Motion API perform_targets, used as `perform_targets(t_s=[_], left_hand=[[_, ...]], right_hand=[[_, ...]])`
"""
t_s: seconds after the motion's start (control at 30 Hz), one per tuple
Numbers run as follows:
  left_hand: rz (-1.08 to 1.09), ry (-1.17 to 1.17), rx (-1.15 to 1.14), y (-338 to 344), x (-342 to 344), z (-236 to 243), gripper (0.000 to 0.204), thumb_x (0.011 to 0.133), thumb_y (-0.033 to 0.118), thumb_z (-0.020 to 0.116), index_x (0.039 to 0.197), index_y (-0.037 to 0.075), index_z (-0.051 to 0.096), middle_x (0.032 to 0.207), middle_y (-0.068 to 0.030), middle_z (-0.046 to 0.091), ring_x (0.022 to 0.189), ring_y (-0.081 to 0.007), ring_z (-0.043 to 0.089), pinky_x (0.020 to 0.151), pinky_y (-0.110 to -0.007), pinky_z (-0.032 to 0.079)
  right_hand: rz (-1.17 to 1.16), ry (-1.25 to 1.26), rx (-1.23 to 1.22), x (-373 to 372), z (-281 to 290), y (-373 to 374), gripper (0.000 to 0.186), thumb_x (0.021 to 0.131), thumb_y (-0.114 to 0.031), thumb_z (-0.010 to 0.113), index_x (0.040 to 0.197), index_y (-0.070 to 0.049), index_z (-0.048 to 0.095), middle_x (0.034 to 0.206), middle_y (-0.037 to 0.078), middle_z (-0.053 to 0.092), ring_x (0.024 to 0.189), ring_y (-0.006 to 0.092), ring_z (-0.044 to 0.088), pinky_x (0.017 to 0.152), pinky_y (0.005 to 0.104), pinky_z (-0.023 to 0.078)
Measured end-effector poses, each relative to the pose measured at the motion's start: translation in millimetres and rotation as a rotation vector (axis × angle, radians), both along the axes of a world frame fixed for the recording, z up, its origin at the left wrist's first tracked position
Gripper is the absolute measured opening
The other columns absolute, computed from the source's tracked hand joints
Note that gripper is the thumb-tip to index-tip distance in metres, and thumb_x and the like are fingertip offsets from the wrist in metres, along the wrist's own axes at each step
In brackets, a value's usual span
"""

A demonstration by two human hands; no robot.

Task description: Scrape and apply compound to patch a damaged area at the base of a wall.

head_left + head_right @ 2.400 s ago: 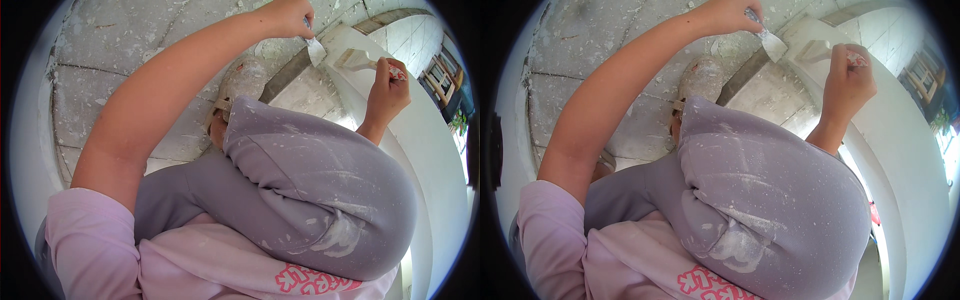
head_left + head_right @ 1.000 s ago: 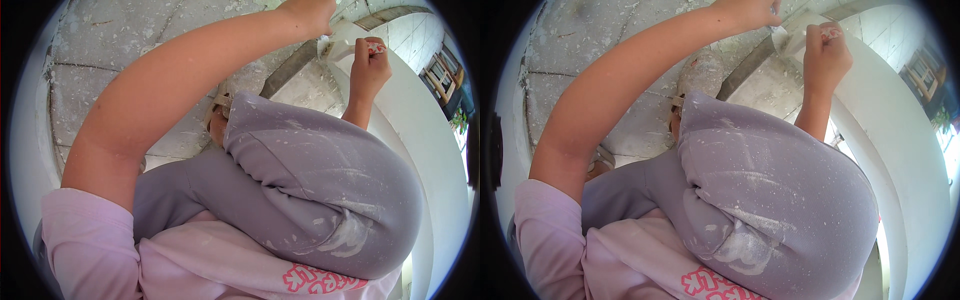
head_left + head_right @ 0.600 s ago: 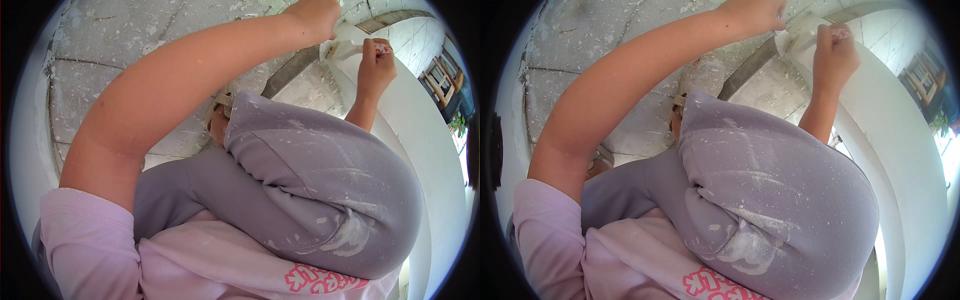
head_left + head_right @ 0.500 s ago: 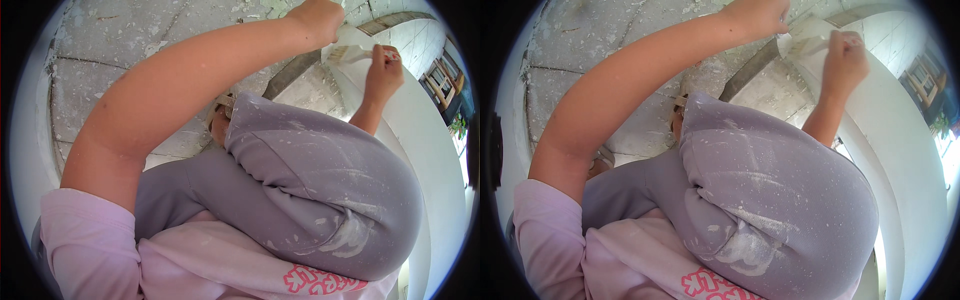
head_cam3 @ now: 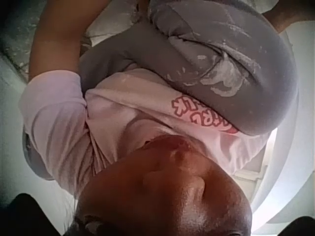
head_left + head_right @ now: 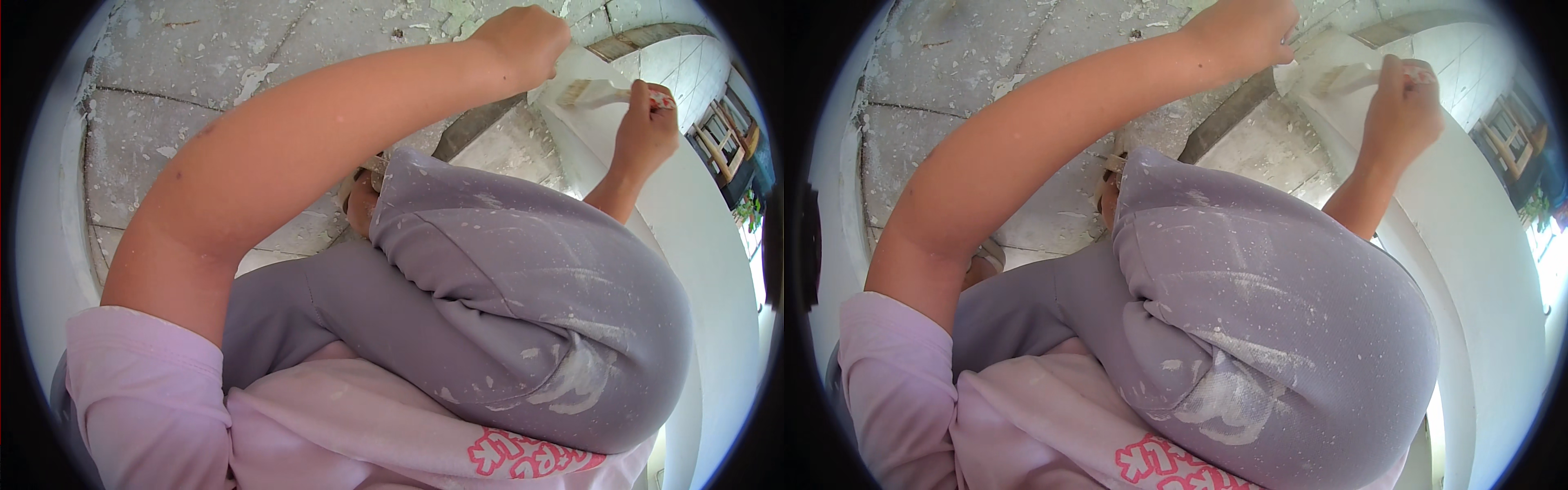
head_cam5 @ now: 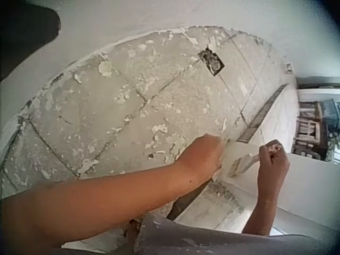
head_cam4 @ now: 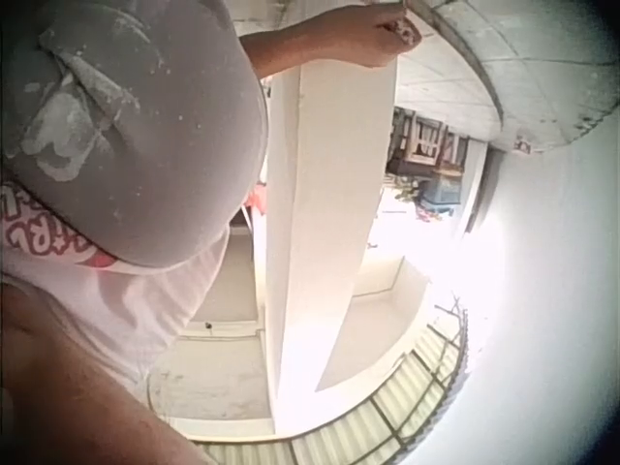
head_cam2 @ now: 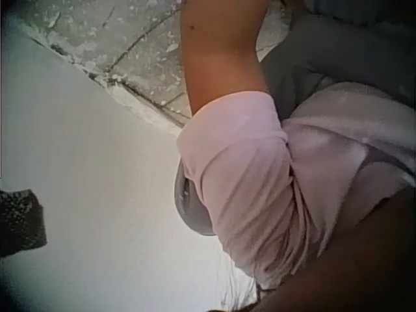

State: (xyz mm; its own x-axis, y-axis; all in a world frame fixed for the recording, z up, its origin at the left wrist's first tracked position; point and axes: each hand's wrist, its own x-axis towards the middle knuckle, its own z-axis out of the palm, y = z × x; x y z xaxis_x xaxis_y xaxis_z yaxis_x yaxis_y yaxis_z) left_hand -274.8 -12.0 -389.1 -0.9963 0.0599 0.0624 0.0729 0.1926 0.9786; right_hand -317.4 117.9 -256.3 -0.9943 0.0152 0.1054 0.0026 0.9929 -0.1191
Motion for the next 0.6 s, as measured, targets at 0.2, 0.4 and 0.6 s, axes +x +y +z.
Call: perform_targets(t_s=[0.2,0.4,0.6], left_hand=[[-0.031,-0.041,0.019,-2,-7,8,0.017,0.073,0.011,0.063,0.08,-0.005,0.062,0.085,-0.0296,0.061,0.085,-0.0453,0.06,0.077,-0.05,0.048],[-0.227,-0.217,-0.056,-22,5,26,0.02,0.073,0.015,0.069,0.082,-0.002,0.068,0.084,-0.0231,0.067,0.082,-0.038,0.067,0.074,-0.044,0.054],[-0.113,-0.202,-0.082,-33,24,24,0.018,0.074,0.013,0.069,0.081,-0.003,0.068,0.087,-0.0218,0.068,0.079,-0.0357,0.067,0.07,-0.043,0.053]], right_hand=[[0.018,-0.062,-0.057,-17,-20,12,0.031,0.081,-0.029,0.062,0.089,0.001,0.066,0.075,0.012,0.067,0.07,0.0236,0.062,0.07,0.0325,0.048],[-0.031,-0.056,-0.027,-18,-7,14,0.029,0.082,-0.028,0.062,0.089,0.0,0.067,0.077,0.011,0.067,0.074,0.0204,0.063,0.072,0.0314,0.048],[0.096,0.076,-0.06,-31,-2,12,0.03,0.083,-0.029,0.061,0.089,0.001,0.066,0.074,0.014,0.066,0.068,0.0252,0.061,0.07,0.0337,0.048]])
